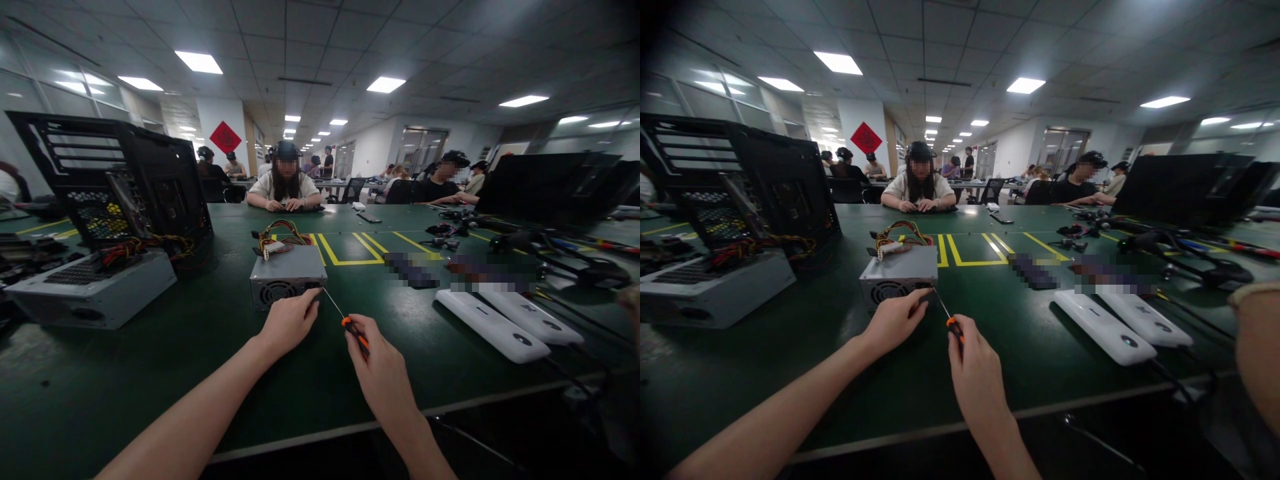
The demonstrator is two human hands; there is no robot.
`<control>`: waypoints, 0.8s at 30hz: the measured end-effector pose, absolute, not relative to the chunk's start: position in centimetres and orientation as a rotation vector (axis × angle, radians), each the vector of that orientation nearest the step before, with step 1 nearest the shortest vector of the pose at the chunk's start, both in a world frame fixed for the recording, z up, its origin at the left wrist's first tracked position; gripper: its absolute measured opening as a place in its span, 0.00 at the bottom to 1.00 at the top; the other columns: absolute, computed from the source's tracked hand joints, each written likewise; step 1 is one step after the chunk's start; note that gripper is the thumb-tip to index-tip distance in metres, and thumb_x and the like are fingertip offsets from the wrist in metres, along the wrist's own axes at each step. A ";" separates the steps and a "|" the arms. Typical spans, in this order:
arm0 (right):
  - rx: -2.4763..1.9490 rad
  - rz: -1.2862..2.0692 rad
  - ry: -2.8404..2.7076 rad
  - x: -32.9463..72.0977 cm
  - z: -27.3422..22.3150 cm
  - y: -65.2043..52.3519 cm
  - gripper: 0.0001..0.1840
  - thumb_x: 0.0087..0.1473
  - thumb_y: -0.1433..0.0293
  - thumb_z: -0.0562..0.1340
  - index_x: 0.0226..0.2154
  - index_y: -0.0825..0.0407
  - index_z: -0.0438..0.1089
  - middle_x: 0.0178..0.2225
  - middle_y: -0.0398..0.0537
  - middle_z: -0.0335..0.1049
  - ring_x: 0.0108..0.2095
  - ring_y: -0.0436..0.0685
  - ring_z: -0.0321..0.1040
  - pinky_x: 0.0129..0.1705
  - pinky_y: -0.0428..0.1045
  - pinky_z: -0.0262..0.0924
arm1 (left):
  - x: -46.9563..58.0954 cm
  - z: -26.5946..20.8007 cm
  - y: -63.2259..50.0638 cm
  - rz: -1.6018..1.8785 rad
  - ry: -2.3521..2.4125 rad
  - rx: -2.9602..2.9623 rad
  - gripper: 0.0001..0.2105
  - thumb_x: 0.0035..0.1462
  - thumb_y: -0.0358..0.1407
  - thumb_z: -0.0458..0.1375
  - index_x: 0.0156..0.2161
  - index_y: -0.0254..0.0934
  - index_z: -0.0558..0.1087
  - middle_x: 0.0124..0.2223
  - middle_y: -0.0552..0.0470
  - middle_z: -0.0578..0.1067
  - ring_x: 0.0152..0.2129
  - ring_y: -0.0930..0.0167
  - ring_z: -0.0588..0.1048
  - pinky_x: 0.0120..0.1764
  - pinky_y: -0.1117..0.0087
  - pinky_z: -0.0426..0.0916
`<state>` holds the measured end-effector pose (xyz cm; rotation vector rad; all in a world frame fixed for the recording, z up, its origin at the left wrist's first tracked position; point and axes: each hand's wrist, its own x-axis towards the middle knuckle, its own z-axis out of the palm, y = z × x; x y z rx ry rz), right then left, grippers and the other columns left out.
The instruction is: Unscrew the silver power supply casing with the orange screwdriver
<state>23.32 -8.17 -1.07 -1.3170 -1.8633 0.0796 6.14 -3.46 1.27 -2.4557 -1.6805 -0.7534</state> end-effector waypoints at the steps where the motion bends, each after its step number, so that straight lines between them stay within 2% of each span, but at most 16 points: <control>1: -1.314 0.078 -1.863 23.3 -1.1 -8.2 0.11 0.55 0.71 0.49 0.42 0.52 0.60 0.36 0.50 0.70 0.35 0.56 0.71 0.34 0.51 0.66 | 6.2 1.2 -3.4 -0.757 -1.688 -2.452 0.16 0.59 0.36 0.45 0.52 0.42 0.62 0.30 0.55 0.75 0.24 0.72 0.74 0.28 0.74 0.63; 7: -1.238 0.006 -1.868 23.0 -0.6 -8.7 0.16 0.47 0.77 0.51 0.41 0.53 0.60 0.39 0.53 0.63 0.37 0.56 0.68 0.36 0.50 0.66 | 6.1 1.3 -3.3 -0.906 -1.659 -2.417 0.14 0.58 0.35 0.46 0.49 0.40 0.65 0.31 0.54 0.75 0.27 0.73 0.73 0.31 0.74 0.64; 10: -1.226 -0.057 -1.879 23.0 -0.7 -8.8 0.16 0.50 0.76 0.50 0.43 0.53 0.61 0.38 0.53 0.62 0.35 0.55 0.68 0.33 0.49 0.66 | 5.6 1.5 -3.0 -1.095 -1.556 -2.345 0.13 0.58 0.34 0.46 0.47 0.38 0.66 0.37 0.52 0.74 0.32 0.73 0.73 0.36 0.73 0.65; 13: -1.219 -0.106 -1.873 23.2 -1.0 -8.8 0.15 0.55 0.73 0.49 0.45 0.52 0.61 0.37 0.51 0.65 0.36 0.55 0.69 0.34 0.48 0.66 | 4.9 1.8 -2.7 -1.176 -1.502 -2.285 0.12 0.58 0.33 0.45 0.45 0.37 0.66 0.38 0.51 0.72 0.33 0.73 0.71 0.37 0.72 0.66; 16: -1.172 -0.122 -1.867 23.2 -1.1 -8.8 0.13 0.56 0.73 0.49 0.44 0.51 0.61 0.38 0.50 0.67 0.38 0.54 0.68 0.39 0.49 0.66 | 4.4 1.9 -2.6 -1.151 -1.407 -2.170 0.12 0.57 0.33 0.46 0.44 0.37 0.68 0.40 0.48 0.70 0.38 0.70 0.69 0.41 0.68 0.64; 18: -1.158 -0.101 -1.868 23.1 -1.0 -8.8 0.11 0.55 0.74 0.50 0.40 0.51 0.62 0.39 0.51 0.65 0.40 0.54 0.67 0.41 0.50 0.65 | 4.2 2.0 -2.5 -1.106 -1.363 -2.072 0.12 0.56 0.34 0.48 0.45 0.38 0.68 0.45 0.46 0.68 0.44 0.66 0.65 0.46 0.63 0.60; 21: -1.172 -0.067 -1.870 22.8 -0.9 -8.9 0.12 0.50 0.77 0.51 0.38 0.52 0.61 0.40 0.53 0.61 0.40 0.55 0.66 0.39 0.51 0.66 | 3.9 2.0 -2.2 -0.984 -1.395 -2.031 0.15 0.54 0.36 0.52 0.48 0.39 0.66 0.53 0.44 0.64 0.51 0.62 0.60 0.52 0.56 0.51; 24: -1.189 -0.108 -1.861 22.7 -0.9 -9.0 0.13 0.48 0.77 0.52 0.38 0.53 0.61 0.39 0.53 0.60 0.38 0.55 0.66 0.36 0.50 0.67 | 3.6 1.8 -1.9 -0.847 -1.449 -2.082 0.20 0.51 0.37 0.54 0.51 0.38 0.63 0.53 0.43 0.64 0.50 0.60 0.61 0.51 0.55 0.52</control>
